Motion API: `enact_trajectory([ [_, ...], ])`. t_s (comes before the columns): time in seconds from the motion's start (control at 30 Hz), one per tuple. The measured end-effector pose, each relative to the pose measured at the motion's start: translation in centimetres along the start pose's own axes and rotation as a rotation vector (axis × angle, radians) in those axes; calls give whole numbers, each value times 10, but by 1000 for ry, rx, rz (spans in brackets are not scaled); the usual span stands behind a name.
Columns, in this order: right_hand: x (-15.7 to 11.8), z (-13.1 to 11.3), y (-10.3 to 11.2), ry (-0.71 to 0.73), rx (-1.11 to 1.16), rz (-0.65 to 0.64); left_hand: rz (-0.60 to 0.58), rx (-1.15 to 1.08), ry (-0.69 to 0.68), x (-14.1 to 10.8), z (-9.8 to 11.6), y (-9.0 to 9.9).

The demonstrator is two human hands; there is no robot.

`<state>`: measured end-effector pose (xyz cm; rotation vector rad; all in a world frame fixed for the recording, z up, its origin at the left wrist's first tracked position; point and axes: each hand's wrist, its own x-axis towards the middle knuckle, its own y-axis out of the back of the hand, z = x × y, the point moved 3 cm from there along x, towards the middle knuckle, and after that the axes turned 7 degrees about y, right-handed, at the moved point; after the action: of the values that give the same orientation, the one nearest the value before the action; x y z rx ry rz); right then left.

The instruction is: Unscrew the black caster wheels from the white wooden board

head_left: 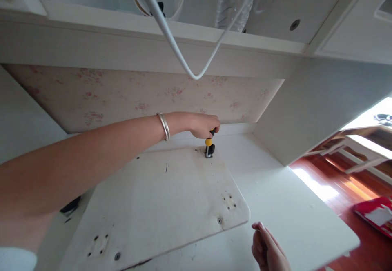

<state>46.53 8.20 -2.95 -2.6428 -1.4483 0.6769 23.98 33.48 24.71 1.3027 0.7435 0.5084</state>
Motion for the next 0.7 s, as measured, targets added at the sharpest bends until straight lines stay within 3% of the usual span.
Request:
enact_trajectory([
  [0.27, -2, 7, -2, -20, -16, 9, 248, 90, 196, -3, 10, -12],
  [0.37, -4, 9, 1, -21, -35, 11, 227, 71, 171, -2, 10, -17],
  [0.53, -1, 9, 7, -29, -16, 29, 76, 11, 13, -3, 6, -9],
  [0.7, -3, -3, -9, 15, -16, 34, 83, 50, 21, -7, 2, 3],
])
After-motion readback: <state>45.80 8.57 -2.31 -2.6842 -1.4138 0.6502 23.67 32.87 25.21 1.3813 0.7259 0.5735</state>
